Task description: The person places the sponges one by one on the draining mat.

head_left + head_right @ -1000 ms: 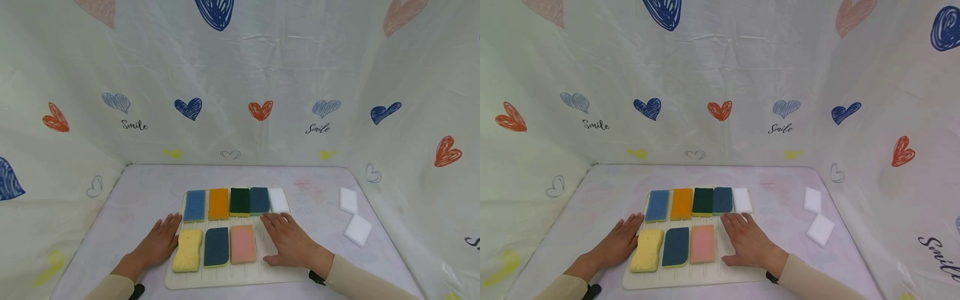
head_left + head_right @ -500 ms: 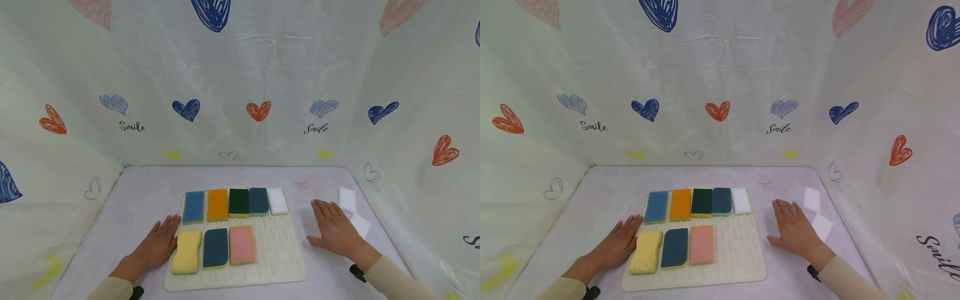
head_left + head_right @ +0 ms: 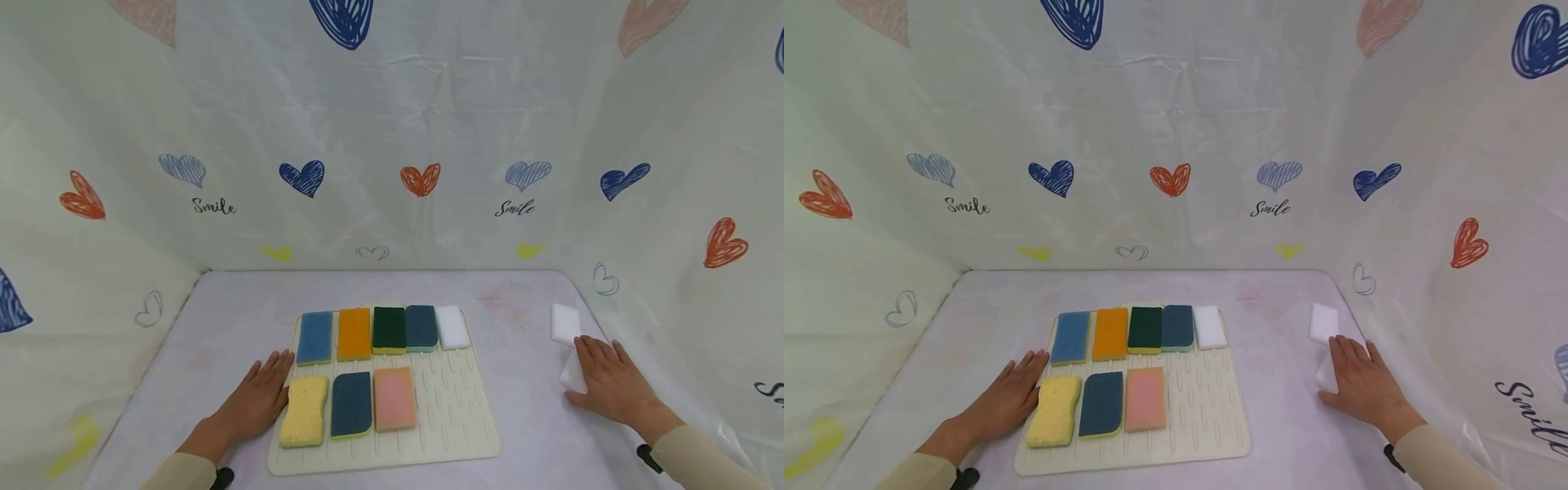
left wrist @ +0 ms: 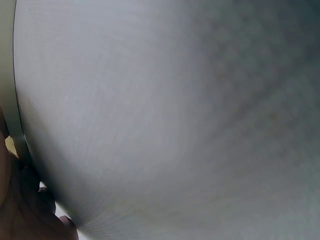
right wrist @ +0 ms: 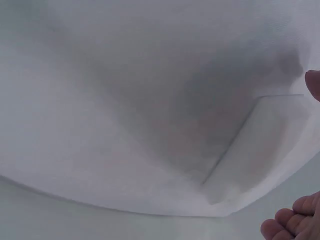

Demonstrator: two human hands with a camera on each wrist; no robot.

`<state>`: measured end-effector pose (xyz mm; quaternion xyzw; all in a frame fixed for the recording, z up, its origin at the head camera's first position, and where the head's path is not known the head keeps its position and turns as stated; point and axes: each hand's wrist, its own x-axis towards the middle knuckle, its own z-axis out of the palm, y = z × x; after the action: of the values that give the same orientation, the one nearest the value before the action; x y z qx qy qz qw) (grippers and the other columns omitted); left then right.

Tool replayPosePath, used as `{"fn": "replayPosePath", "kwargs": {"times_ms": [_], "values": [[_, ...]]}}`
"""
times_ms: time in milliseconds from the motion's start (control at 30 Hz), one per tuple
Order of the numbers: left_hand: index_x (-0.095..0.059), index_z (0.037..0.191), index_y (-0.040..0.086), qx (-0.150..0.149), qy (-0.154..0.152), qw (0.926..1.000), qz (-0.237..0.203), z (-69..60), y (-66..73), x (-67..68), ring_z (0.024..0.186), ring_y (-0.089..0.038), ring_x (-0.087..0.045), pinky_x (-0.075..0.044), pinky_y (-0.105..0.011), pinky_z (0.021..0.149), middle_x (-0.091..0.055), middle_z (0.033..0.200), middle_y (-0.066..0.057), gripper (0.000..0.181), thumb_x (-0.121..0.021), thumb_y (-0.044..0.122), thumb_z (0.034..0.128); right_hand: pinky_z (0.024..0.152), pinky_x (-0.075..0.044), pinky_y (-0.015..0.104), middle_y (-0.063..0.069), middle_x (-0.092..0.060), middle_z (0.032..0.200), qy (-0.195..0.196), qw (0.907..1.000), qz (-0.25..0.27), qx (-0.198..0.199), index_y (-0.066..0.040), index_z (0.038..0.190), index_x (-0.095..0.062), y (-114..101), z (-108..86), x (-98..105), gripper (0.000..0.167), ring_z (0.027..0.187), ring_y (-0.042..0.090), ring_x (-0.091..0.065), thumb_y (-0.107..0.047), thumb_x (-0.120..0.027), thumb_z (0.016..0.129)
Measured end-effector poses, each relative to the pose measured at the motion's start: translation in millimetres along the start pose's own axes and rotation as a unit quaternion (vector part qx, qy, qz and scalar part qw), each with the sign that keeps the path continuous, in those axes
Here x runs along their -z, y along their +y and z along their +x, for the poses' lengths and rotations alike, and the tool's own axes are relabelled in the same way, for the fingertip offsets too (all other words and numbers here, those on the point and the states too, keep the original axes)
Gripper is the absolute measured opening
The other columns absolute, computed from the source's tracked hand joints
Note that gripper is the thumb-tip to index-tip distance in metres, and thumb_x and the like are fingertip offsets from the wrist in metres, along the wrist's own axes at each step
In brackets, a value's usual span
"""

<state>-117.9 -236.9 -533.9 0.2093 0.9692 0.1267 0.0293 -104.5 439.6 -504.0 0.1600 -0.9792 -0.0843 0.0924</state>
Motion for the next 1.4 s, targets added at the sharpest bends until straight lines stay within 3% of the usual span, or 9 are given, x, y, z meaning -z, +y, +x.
{"fn": "replayPosePath", "kwargs": {"times_ms": [333,533,833,1133,1400], "values": [[-0.034,0.163,-0.004,0.011,-0.019,0.9998,0.002,-0.1,5.1,6.5,0.154,-0.047,-0.035,-0.029,-0.068,0.122,-0.040,0.165,-0.024,0.063,-0.055,0.025,0.1104,0.116,-0.033,0.072,0.037,-0.054,0.142,-0.065,0.9976,-0.016,-0.020,0.017,0.143,-0.045,21.1,-10.6,-7.5,0.109,0.133,0.054,-0.049,-0.061,-0.085,0.078],[-0.034,0.162,-0.004,0.008,-0.017,0.9998,0.001,0.4,5.3,6.9,0.154,-0.048,-0.034,-0.028,-0.068,0.122,-0.039,0.166,-0.025,0.063,-0.055,0.024,0.1105,0.123,-0.024,0.066,0.037,-0.053,0.143,-0.067,0.9974,0.002,-0.026,0.017,0.144,-0.042,25.8,-14.3,-14.0,0.102,0.135,0.054,-0.047,-0.057,-0.080,0.084],[-0.035,0.162,-0.004,0.006,-0.015,0.9999,0.003,0.3,7.3,9.8,0.154,-0.048,-0.035,-0.029,-0.068,0.121,-0.040,0.165,-0.025,0.062,-0.056,0.024,0.1102,0.114,-0.036,0.063,0.037,-0.055,0.140,-0.074,0.9967,0.021,-0.028,0.018,0.141,-0.043,26.8,-16.2,-14.3,0.096,0.132,0.054,-0.051,-0.054,-0.078,0.088],[-0.036,0.161,-0.005,0.004,-0.010,0.9999,-0.002,-0.5,5.9,6.7,0.153,-0.048,-0.037,-0.030,-0.068,0.121,-0.041,0.164,-0.025,0.062,-0.056,0.023,0.1097,0.112,-0.035,0.072,0.043,-0.053,0.140,-0.124,0.9881,0.050,-0.076,0.020,0.144,-0.040,26.7,-16.3,-12.4,0.101,0.131,0.057,-0.052,-0.060,-0.073,0.091],[-0.036,0.161,-0.005,0.002,-0.009,1.0000,-0.001,-0.9,6.6,8.0,0.153,-0.048,-0.037,-0.030,-0.069,0.121,-0.041,0.164,-0.026,0.062,-0.057,0.022,0.1095,0.111,-0.037,0.069,0.043,-0.053,0.139,-0.114,0.9886,0.057,-0.080,0.020,0.144,-0.038,26.6,-16.8,-14.1,0.104,0.131,0.057,-0.051,-0.059,-0.075,0.089]]}}
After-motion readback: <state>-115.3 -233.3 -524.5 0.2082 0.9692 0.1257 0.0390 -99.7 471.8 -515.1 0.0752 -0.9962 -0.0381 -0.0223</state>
